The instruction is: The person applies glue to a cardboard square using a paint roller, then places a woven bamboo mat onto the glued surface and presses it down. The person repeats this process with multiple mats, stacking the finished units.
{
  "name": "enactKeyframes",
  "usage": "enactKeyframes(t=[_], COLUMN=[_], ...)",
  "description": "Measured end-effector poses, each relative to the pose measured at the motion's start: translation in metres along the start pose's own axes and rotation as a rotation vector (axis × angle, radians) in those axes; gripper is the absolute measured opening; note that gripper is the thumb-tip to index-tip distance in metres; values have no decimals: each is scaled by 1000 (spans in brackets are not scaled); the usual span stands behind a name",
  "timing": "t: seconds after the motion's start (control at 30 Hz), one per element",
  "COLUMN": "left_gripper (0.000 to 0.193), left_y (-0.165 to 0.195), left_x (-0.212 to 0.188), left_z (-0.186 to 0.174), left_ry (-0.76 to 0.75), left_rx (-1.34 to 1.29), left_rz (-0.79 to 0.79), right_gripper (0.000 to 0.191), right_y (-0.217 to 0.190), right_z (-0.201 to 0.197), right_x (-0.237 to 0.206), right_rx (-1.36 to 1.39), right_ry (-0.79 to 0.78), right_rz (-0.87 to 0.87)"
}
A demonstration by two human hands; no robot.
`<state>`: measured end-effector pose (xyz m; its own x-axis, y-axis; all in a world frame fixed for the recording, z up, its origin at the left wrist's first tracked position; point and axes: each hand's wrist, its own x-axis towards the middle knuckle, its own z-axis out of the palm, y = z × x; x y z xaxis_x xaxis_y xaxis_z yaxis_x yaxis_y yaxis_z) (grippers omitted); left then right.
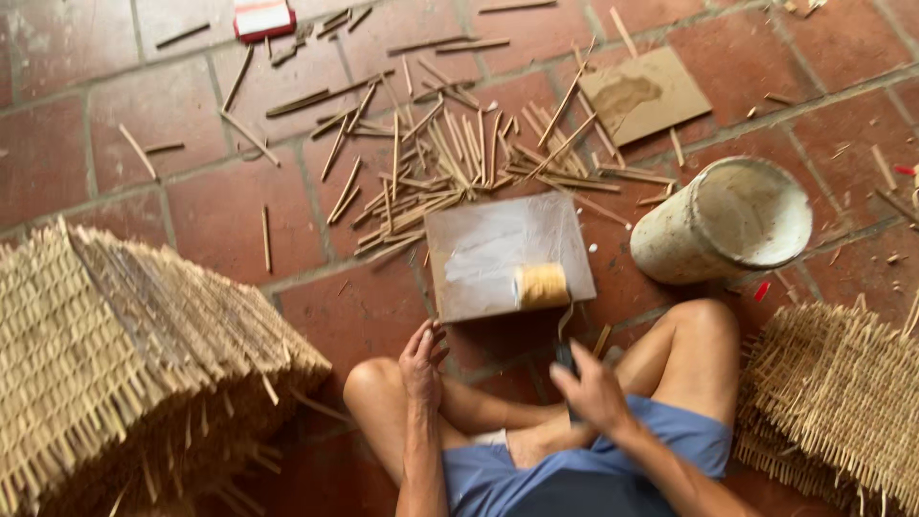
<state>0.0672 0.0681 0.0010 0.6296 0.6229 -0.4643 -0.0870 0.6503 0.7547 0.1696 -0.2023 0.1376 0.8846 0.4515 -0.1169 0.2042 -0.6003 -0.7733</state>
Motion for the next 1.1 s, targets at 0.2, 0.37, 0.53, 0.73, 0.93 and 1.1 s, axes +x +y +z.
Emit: enactKeyframes(t=[0.2, 0.37, 0.53, 0.73, 0.93, 1.1], left_gripper=[36, 36, 36, 35, 34, 36], left_y=[0, 0, 1, 1, -1, -1], left_x=[-1, 0, 5, 6, 10, 11], left_z=[-2, 1, 3, -1, -3, -5], left_ry=[-26, 0, -3, -27, 0, 11], left_rx=[-9, -10, -33, -65, -148, -145], left_rz=[34, 32, 15, 18, -6, -30], right_gripper=[34, 38, 39, 32, 35, 32], right_y=[-44, -58, -56, -91, -85, -74], right_z=[21, 40, 67, 97, 106, 110], right_x=[127, 50, 28, 147, 57, 9], right_rx=[-85, -62, 32, 69, 106, 193], right_ry=[-116, -192, -239, -255, -278, -359], right_rz=[27, 113, -6, -9, -16, 104])
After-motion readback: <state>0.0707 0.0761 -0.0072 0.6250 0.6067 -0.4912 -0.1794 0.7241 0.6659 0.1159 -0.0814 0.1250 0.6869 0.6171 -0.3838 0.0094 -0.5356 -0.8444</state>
